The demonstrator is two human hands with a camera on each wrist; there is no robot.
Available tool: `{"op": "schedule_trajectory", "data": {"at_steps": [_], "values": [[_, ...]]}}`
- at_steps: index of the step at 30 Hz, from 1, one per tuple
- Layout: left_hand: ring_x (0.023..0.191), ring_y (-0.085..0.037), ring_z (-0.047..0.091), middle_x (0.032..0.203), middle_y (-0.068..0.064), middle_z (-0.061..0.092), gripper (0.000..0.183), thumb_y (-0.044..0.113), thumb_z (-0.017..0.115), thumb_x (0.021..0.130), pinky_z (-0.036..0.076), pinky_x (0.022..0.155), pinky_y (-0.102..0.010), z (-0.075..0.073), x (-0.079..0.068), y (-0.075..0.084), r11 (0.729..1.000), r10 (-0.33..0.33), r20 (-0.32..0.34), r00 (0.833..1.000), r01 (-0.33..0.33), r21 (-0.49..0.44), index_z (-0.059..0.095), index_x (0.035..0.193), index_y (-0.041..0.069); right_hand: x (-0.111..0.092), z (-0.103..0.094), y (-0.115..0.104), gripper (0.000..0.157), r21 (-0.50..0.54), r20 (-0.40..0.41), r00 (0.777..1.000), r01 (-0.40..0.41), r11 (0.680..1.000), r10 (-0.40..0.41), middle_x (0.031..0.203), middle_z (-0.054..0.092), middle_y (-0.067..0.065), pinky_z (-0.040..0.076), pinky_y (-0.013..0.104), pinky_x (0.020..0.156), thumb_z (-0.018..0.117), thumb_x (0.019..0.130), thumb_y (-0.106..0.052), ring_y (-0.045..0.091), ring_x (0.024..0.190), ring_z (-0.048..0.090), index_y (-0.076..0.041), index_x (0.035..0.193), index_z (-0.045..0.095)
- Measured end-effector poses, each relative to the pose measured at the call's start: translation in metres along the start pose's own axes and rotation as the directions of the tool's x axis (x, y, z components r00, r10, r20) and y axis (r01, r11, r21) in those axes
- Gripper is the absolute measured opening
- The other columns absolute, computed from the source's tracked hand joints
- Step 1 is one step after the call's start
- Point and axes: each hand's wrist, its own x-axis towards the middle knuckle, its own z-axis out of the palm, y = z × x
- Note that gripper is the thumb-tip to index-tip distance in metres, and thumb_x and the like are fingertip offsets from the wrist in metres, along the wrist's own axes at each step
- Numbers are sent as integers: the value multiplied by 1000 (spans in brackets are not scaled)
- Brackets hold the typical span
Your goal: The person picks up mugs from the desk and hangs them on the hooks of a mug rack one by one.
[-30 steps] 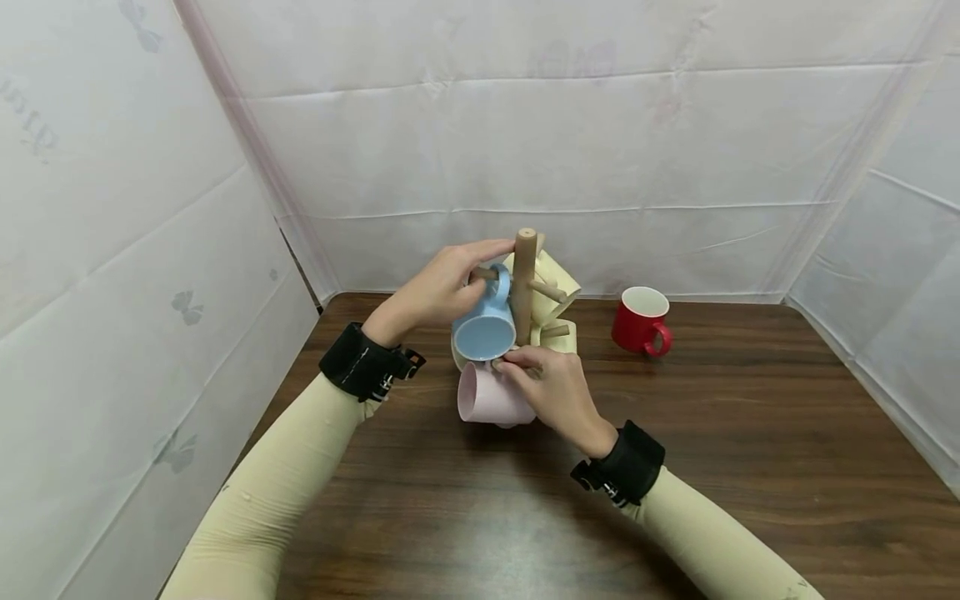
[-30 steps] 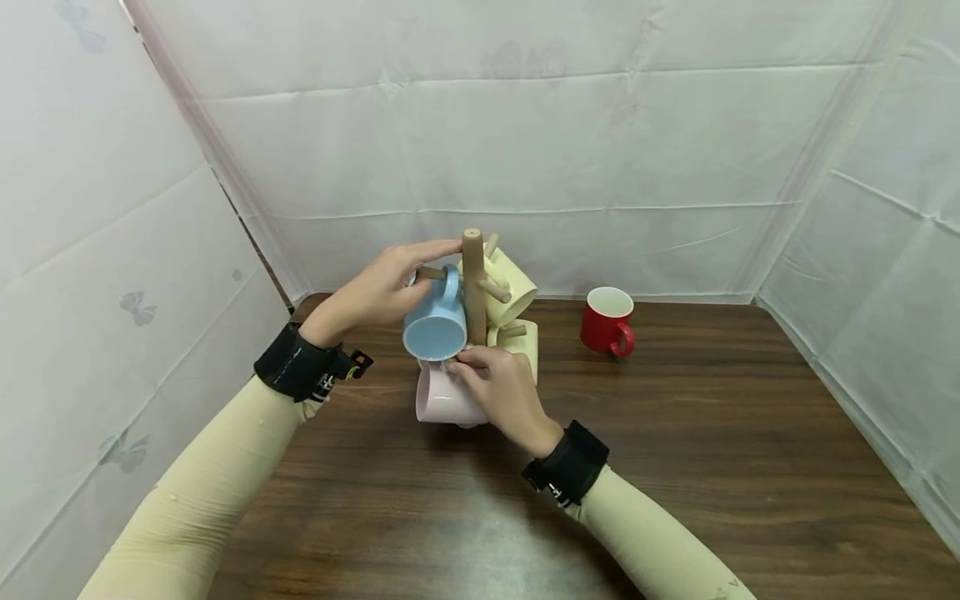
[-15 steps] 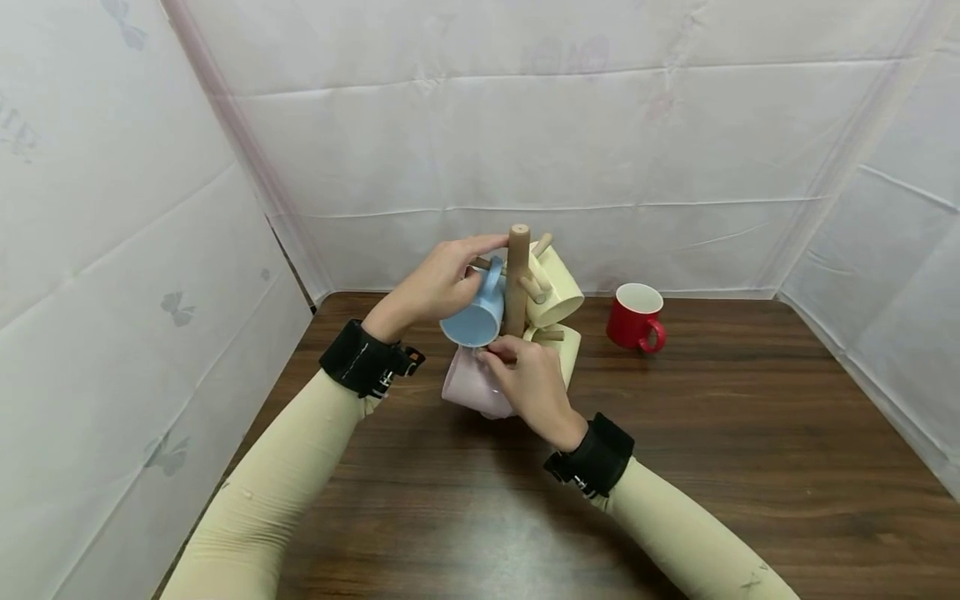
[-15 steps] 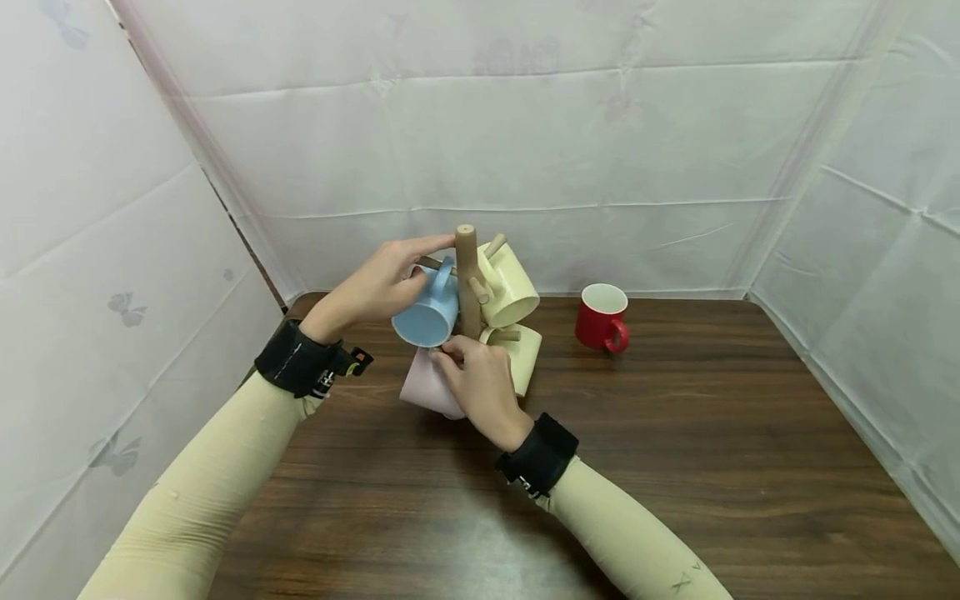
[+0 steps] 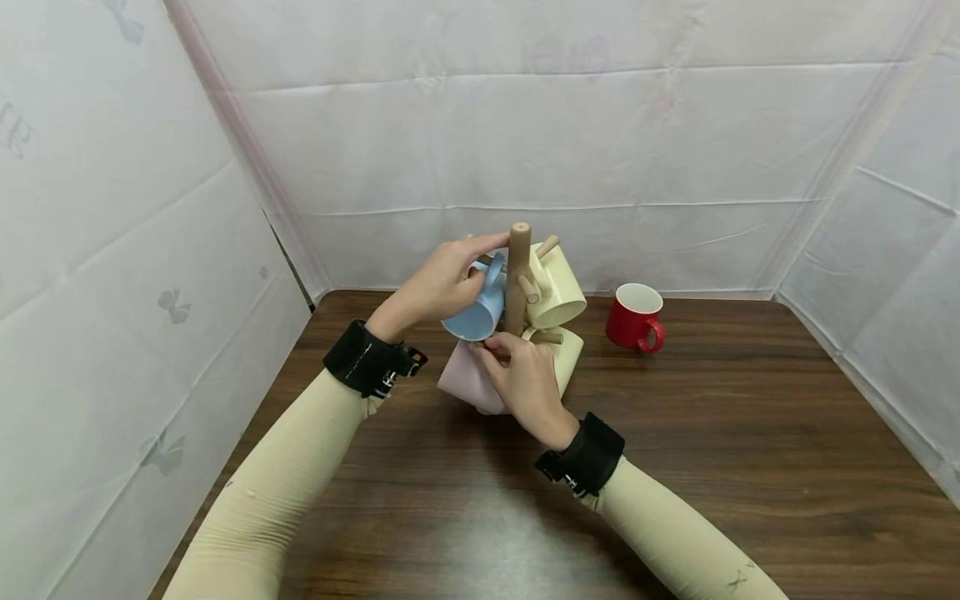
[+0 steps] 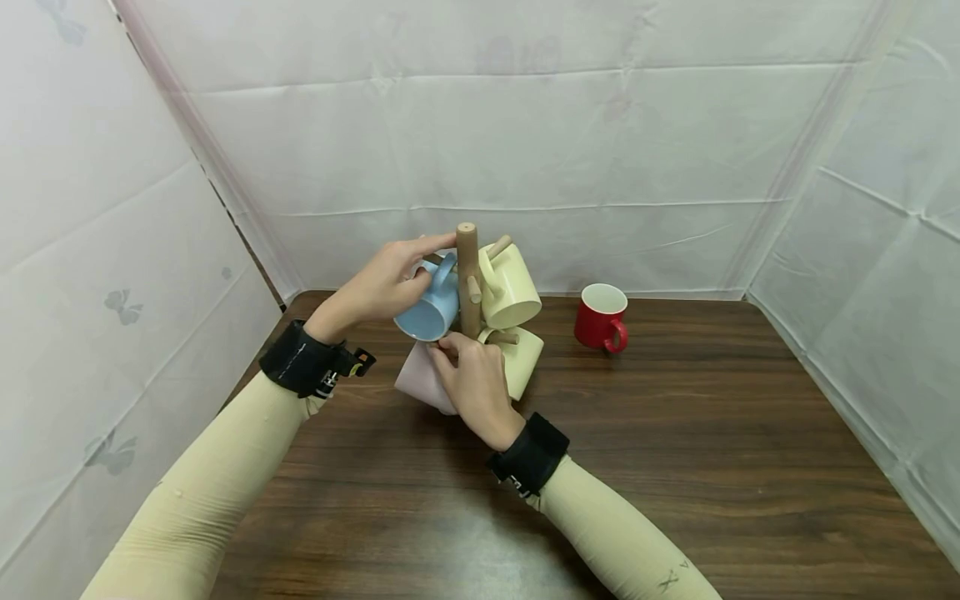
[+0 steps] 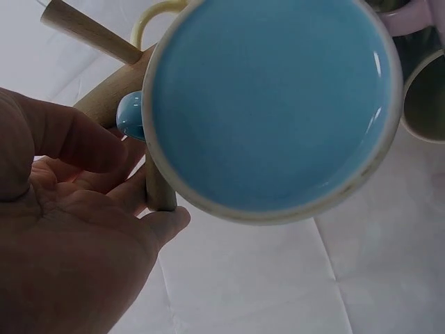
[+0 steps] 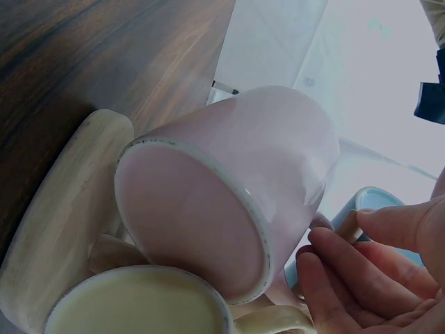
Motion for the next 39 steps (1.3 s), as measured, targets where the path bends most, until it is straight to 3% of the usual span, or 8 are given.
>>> {"op": "schedule_trajectory", "data": {"at_steps": [7,10,11,14,20,28,34,39], "values": [[67,-14,44,136,-7,47,57,-5,39,85,40,73,-29,4,-1,0,1000,-19,-8,1000,19,15,41,139,10,-1,-4,3,12,15,36,999,13,1000,-14,81,69,2,52,22,57,71,82,-15,2,69,61,-7,91,71],[84,-12,54,138,-8,45,54,-3,39,86,39,77,-29,6,-2,0,999,-16,-25,1000,17,39,42,139,10,0,-7,3,13,30,65,998,18,999,-20,84,70,1,52,21,60,69,83,-14,1,72,61,-8,93,71],[101,-11,52,138,-9,44,53,-2,40,87,40,76,-30,7,-2,-1,999,-5,-33,999,7,43,42,139,9,0,-8,3,13,42,74,997,24,999,-27,85,70,1,52,20,61,69,83,-14,0,74,61,-8,94,71],[128,-11,31,137,-10,46,49,-2,41,88,35,96,-29,10,-3,-3,996,55,-80,995,-50,72,45,136,6,-1,-11,5,15,81,113,993,35,996,-44,89,70,1,51,18,64,67,85,-14,-1,79,60,-9,98,70],[131,-14,29,135,-13,47,39,4,41,94,21,109,-35,17,-8,-8,982,152,-171,974,-128,140,48,132,2,-6,-20,16,16,125,138,981,120,985,-137,93,69,0,51,19,62,64,87,-15,0,75,60,-9,101,70],[131,-19,30,142,-8,40,40,23,46,97,21,107,-45,20,-23,-16,974,116,-288,951,-52,221,48,134,10,-9,-41,33,18,114,113,956,259,959,-272,93,67,0,52,31,65,68,84,-17,11,85,58,-9,101,70],[132,-22,28,145,-9,33,43,28,51,94,29,105,-43,24,-37,-25,974,102,-363,926,-19,226,49,133,11,-7,-56,54,25,122,66,927,359,925,-369,93,67,1,52,33,70,73,77,-11,12,90,56,-9,102,69],[132,-24,28,147,-9,30,45,29,53,93,30,104,-45,27,-50,-35,974,82,-420,904,17,227,49,134,11,-4,-70,68,28,77,10,905,423,903,-425,94,68,2,49,29,60,74,74,-5,16,89,56,-9,101,69]]}}
